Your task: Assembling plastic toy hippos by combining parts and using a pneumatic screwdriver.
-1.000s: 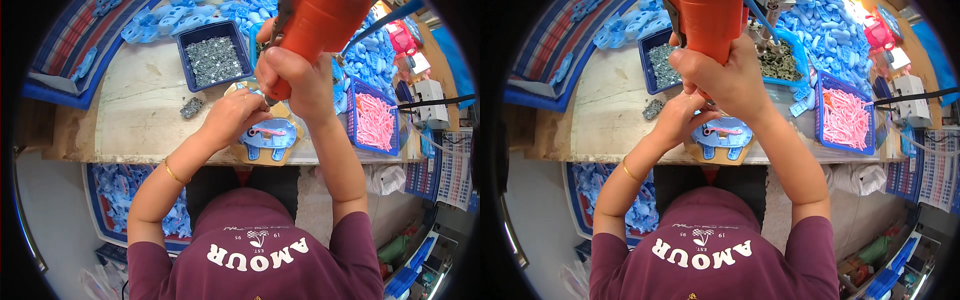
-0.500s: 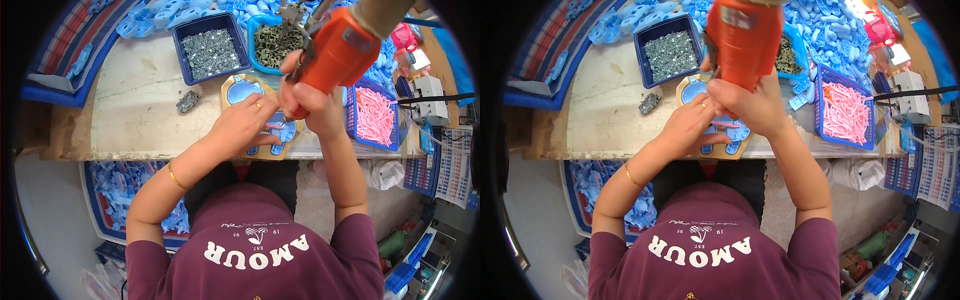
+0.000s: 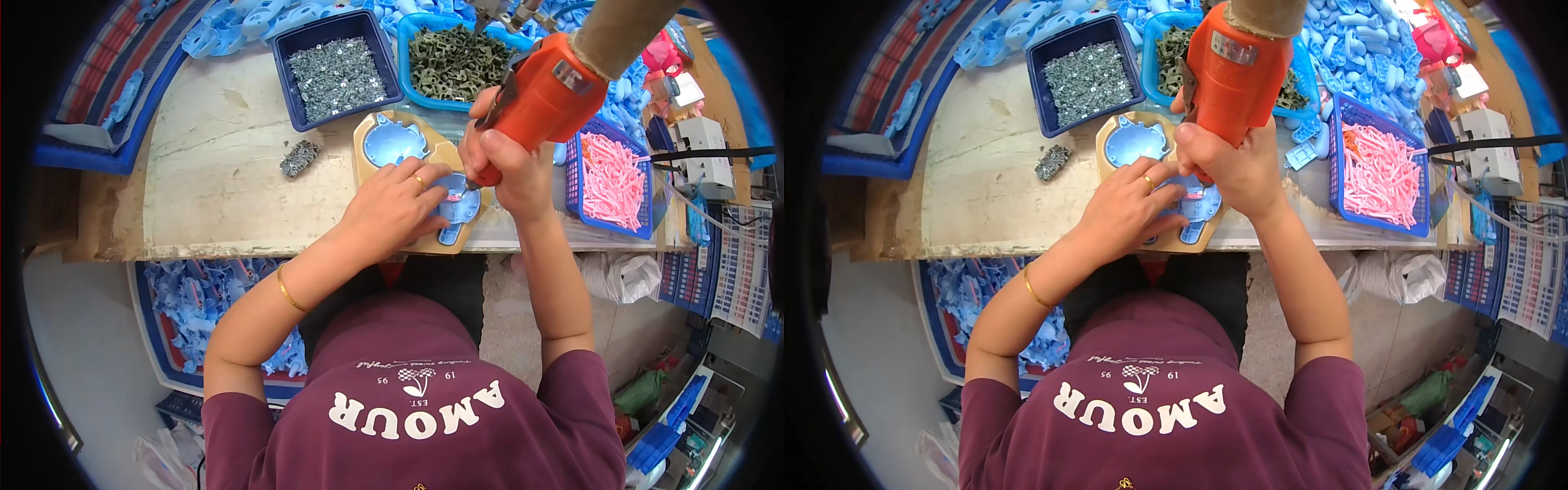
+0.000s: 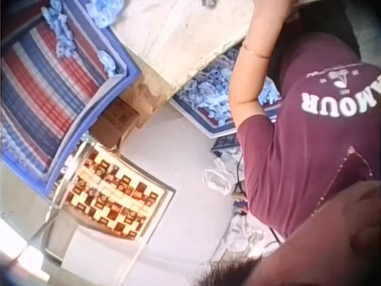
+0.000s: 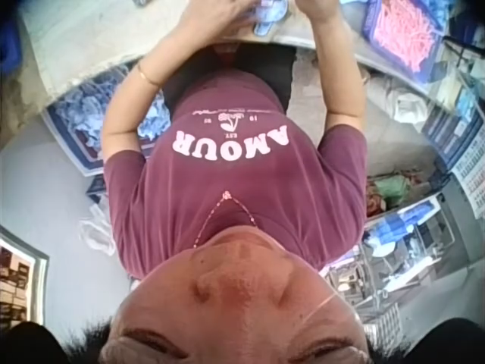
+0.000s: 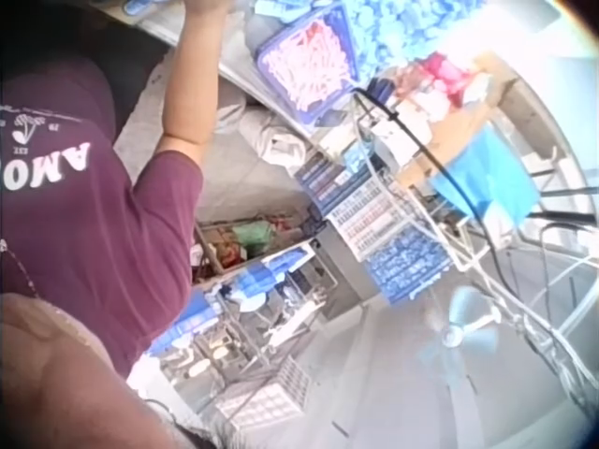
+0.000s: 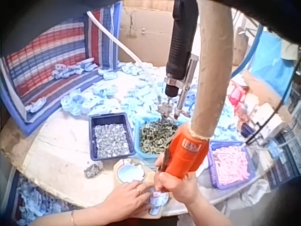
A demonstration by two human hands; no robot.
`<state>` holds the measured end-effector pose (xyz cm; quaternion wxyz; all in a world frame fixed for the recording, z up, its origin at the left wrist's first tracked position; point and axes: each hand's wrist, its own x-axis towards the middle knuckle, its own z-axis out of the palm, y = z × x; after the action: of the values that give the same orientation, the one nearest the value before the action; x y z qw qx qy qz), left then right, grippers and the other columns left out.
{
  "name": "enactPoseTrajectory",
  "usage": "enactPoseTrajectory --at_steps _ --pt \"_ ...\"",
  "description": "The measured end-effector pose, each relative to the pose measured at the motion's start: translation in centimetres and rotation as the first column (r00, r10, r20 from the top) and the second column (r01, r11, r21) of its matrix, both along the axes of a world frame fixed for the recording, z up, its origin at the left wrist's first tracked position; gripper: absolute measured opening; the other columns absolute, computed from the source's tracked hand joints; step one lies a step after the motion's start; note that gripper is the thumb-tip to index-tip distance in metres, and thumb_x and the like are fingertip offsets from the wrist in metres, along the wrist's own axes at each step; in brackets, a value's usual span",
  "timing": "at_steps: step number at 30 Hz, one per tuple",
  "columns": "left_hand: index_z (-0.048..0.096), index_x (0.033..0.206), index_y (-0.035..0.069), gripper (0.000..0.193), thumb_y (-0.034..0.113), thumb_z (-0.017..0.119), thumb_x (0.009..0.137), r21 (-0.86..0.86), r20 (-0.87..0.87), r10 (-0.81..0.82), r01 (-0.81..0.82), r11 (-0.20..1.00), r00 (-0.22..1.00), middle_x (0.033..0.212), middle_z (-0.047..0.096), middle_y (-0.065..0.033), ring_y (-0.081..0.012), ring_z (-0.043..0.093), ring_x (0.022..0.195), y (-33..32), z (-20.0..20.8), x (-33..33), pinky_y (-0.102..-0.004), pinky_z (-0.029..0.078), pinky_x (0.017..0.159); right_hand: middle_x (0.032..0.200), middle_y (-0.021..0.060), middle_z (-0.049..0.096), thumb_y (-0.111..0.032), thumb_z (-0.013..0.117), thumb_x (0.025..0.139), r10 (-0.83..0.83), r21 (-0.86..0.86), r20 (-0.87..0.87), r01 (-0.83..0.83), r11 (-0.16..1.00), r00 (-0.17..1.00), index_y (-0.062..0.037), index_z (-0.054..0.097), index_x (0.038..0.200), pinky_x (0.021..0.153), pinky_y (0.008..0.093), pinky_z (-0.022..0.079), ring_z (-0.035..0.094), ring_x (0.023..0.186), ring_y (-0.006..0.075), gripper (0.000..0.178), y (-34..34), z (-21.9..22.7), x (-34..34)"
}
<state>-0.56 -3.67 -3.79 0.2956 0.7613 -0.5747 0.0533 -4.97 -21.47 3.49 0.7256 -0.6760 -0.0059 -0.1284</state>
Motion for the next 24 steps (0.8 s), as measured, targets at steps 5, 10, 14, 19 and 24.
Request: enactPoseTrajectory --at_steps 5,10,14,19,24 --pt "0.068 0.099 0.007 0.031 0.027 0.077 0.078 0.001 -0.029 -0.002 0.002 1.000 1.000 0.125 0.060 -0.0038 -0.0229 0.057 0.108 0.0 0.0 0.0 -0.0360 0.048 0.084 0.063 0.0057 0.054 -0.014 0.061 0.084 -0.016 0.012 -0.009 0.016 1.000 1.000 0.0006 0.051 0.110 0.050 0.0288 0.044 0.052 0.052 0.0149 0.031 0.2 -0.1 0.0" --pt "0.068 0.099 0.007 0.031 0.028 0.078 0.078 0.001 -0.026 0.003 -0.003 1.000 1.000 0.122 0.061 -0.0038 -0.0230 0.057 0.107 -0.1 0.0 -0.1 -0.0360 0.048 0.083 0.064 0.0059 0.053 -0.014 0.064 0.086 -0.060 0.015 0.047 0.059 0.998 0.997 -0.0019 0.050 0.105 0.047 0.0268 0.043 0.051 0.053 0.0135 0.026 1.0 -1.0 -0.4" --pt "0.069 0.102 0.008 0.032 0.028 0.079 0.079 0.012 -0.028 0.013 -0.012 1.000 1.000 0.121 0.061 -0.0045 -0.0247 0.058 0.105 -0.1 0.2 -0.1 -0.0378 0.049 0.086 0.065 0.0060 0.053 -0.013 0.065 0.086 -0.071 -0.005 0.047 0.072 0.997 0.996 -0.0024 0.049 0.104 0.047 0.0260 0.042 0.052 0.054 0.0129 0.026 1.1 -1.3 -0.4" --pt "0.069 0.100 0.007 0.032 0.029 0.077 0.079 0.010 -0.011 0.011 -0.011 1.000 1.000 0.122 0.061 -0.0038 -0.0234 0.057 0.108 -0.1 0.1 0.0 -0.0362 0.049 0.085 0.069 0.0060 0.055 -0.013 0.065 0.087 -0.039 0.019 -0.014 0.039 0.999 0.999 -0.0019 0.049 0.110 0.050 0.0265 0.044 0.052 0.055 0.0120 0.029 0.9 -0.9 -0.2" --pt "0.067 0.104 0.009 0.029 0.023 0.077 0.080 -0.092 -0.035 0.035 -0.038 0.995 0.999 0.127 0.062 -0.0049 -0.0267 0.058 0.114 1.0 1.2 -0.3 -0.0392 0.049 0.093 0.085 0.0061 0.060 -0.023 0.069 0.095 0.092 -0.120 0.146 -0.075 0.990 0.985 0.0020 0.048 0.130 0.063 0.0243 0.045 0.056 0.073 0.0098 0.048 2.1 1.4 0.7"
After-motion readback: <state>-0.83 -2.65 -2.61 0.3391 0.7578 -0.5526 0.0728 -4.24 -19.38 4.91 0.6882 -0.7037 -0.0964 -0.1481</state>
